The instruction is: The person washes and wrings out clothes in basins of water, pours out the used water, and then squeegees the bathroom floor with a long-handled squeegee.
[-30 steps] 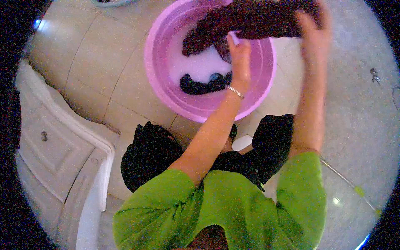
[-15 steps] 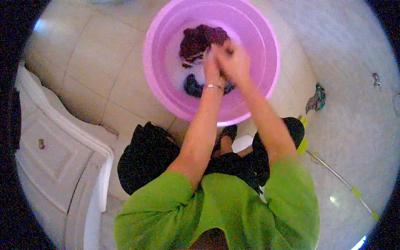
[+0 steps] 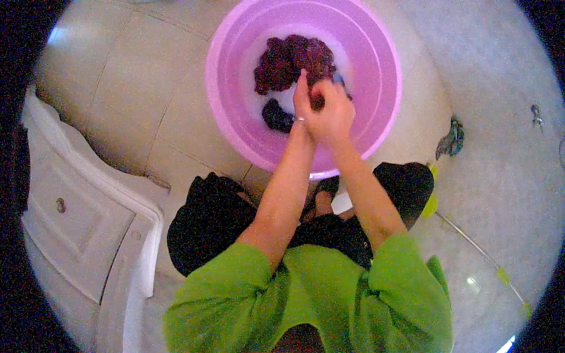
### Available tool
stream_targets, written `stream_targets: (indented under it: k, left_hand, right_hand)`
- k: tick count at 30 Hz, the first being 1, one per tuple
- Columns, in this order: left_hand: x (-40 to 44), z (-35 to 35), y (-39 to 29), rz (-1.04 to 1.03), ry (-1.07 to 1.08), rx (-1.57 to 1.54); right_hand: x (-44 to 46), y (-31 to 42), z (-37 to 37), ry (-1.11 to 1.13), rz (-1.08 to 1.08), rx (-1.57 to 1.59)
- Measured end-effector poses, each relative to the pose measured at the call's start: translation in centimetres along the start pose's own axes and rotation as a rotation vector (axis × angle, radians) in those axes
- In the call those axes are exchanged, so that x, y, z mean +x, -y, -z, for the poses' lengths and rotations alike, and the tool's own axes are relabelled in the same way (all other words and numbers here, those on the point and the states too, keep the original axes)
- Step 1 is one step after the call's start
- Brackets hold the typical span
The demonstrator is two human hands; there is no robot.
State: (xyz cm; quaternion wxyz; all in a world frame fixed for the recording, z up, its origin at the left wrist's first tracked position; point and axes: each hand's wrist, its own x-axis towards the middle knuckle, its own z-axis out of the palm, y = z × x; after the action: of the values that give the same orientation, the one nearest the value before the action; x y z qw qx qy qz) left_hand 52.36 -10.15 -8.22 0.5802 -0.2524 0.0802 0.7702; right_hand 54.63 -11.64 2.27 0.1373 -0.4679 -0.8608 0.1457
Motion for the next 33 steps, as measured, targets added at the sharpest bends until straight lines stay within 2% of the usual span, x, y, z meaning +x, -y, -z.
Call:
stream_targets:
  k: [1, 3, 4, 5, 6, 7, 8, 9, 10, 12, 13, 15, 16, 17, 19, 20, 21, 24, 25, 27, 28, 29, 30, 31, 32, 33]
  left_hand:
    - [-0.5, 0.2, 0.1, -0.002, -0.103, 0.151]
    - [0.9, 1.4, 1.3, -0.122, -0.243, 0.160]
    - [-0.2, -1.1, 1.5, -0.285, -0.297, 0.240]
    - [-0.1, -1.7, 2.4, -0.424, -0.330, 0.700]
    - [-0.9, -3.0, 2.8, -0.484, -0.294, 1.040]
    - [-1.5, -4.2, 2.9, -0.553, -0.262, 1.371]
    - [-1.4, -4.4, 3.5, -0.544, -0.237, 1.394]
    - [-2.0, -4.3, 2.7, -0.596, -0.238, 1.559]
    - [-2.7, -4.5, 3.1, -0.555, -0.166, 1.765]
    - [-3.7, -5.2, 3.9, -0.571, 0.015, 2.144]
    - [-3.9, -4.4, 4.4, -0.568, 0.020, 2.146]
    - [-3.5, -1.4, 5.2, -0.907, 0.113, 1.846]
    - [-2.4, -0.3, 4.4, -0.350, 0.075, 1.063]
    - [-1.2, 0.4, 4.4, -0.589, -0.027, 0.755]
    - [-1.1, -2.6, 1.6, -0.327, -0.106, 0.187]
    - [-0.4, -2.8, 0.3, -0.252, -0.044, 0.123]
    - [0.6, -2.9, -0.8, -0.173, 0.030, 0.066]
    - [1.9, 1.1, -2.6, 0.043, 0.204, -0.003]
    - [0.7, 0.3, -2.0, 0.002, 0.177, 0.075]
    - [-1.4, -1.1, -1.4, -0.106, 0.117, 0.234]
    - [-0.6, 0.2, -1.8, -0.046, 0.338, 0.184]
    - [-0.7, 1.3, 0.0, -0.086, 0.076, -0.041]
    - [-0.6, 0.6, 0.2, -0.132, -0.026, -0.021]
    - [0.0, -0.4, -0.1, -0.177, -0.119, 0.004]
    - [-0.4, -1.3, -0.7, -0.142, -0.180, 0.051]
    - [0.2, 1.1, -0.3, -0.142, -0.189, 0.053]
  right_hand:
    - [-0.5, -0.4, 0.1, 0.012, -0.010, -0.002]
    - [0.8, -2.1, -0.5, 0.056, -0.223, 0.125]
    - [3.4, -4.5, -1.5, 0.029, -0.260, 0.019]
    - [5.1, -8.2, -2.3, 0.112, -0.255, -0.061]
    - [5.9, -11.9, -2.7, 0.186, -0.239, -0.127]
    - [6.1, -14.0, -2.3, 0.403, -0.221, -0.181]
    - [6.6, -15.3, -0.6, 0.488, -0.239, -0.125]
    - [5.9, -14.3, 0.1, 0.583, -0.276, -0.076]
    - [5.7, -13.9, 0.7, 0.584, -0.281, -0.080]
    - [7.1, -12.6, 0.8, 0.347, -0.354, 0.419]
    - [7.0, -11.8, 0.6, 0.344, -0.358, 0.419]
    - [7.7, -10.5, -0.1, 0.715, -0.496, 0.470]
    - [7.9, -10.9, -2.1, 0.543, -0.348, 0.340]
    - [8.4, -12.0, -2.1, 0.530, -0.341, 0.344]
    - [7.6, -7.2, 1.6, 0.495, -0.536, 0.606]
    - [6.4, -6.4, 2.5, 0.362, -0.165, 0.403]
    - [5.1, -5.4, 3.8, 0.355, -0.073, 0.387]
    - [-0.9, -1.6, 4.8, 0.414, 0.157, 0.248]
    - [-2.0, -0.8, 5.1, 0.400, 0.147, 0.248]
    - [-2.6, 1.6, 4.7, 0.390, 0.274, 0.006]
    - [-2.3, 1.1, 3.1, 0.367, 0.286, -0.116]
    - [0.4, -0.4, 0.7, 0.440, 0.110, -0.206]
    - [3.7, -0.8, -0.6, 0.379, -0.055, -0.172]
    - [5.1, -1.3, -1.4, 0.394, -0.058, -0.175]
    - [5.6, -1.9, -2.2, 0.317, -0.026, -0.237]
    - [5.7, -2.4, -2.5, 0.225, 0.010, -0.293]
